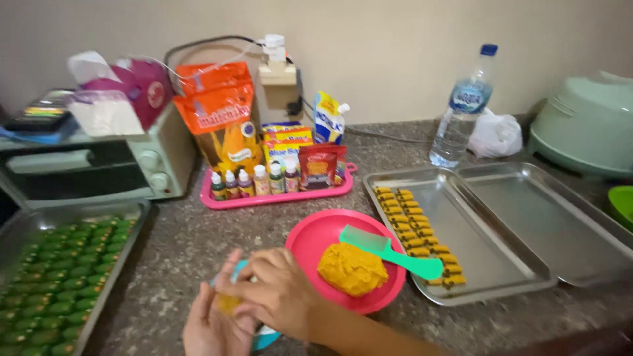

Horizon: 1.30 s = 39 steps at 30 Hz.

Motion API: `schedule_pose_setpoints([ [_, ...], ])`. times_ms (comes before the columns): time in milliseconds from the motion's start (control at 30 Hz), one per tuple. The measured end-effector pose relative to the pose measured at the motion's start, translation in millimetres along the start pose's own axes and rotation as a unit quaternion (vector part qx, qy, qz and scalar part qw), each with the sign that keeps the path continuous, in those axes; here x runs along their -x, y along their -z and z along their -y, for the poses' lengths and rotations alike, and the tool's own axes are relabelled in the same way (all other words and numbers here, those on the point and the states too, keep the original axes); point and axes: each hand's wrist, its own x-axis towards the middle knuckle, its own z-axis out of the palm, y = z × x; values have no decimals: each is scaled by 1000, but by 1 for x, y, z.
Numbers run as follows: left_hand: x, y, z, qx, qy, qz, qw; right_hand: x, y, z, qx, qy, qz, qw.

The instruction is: Shaping small portions of yellow dough into cylinders and arranging them on a metal tray

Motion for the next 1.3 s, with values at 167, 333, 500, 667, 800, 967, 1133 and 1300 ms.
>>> schedule_pose_setpoints([
  [167,1,2,2,-34,64,6,997,0,-4,0,-44,21,-24,999],
  [333,2,-30,-14,71,58,269,959,1,-9,7,-46,69,-45,996],
  [500,1,-39,-14,59,46,255,964,6,-17,8,-19,35,-30,999],
  [667,-5,-43,0,82,34,306,948,-7,-3,20,-16,-3,-3,1000],
  [800,-5,-26,3,107,60,297,947,2,-18,11,-50,-5,-60,997],
  [967,-7,-5,5,99,62,281,953,6,-29,23,-11,-137,-54,989],
  [1133,6,-158,-12,44,34,-384,922,20,-90,19,129,-210,-120,962],
  [1300,-22,28,-3,140,64,227,962,33,-122,-45,81,-137,181,971],
])
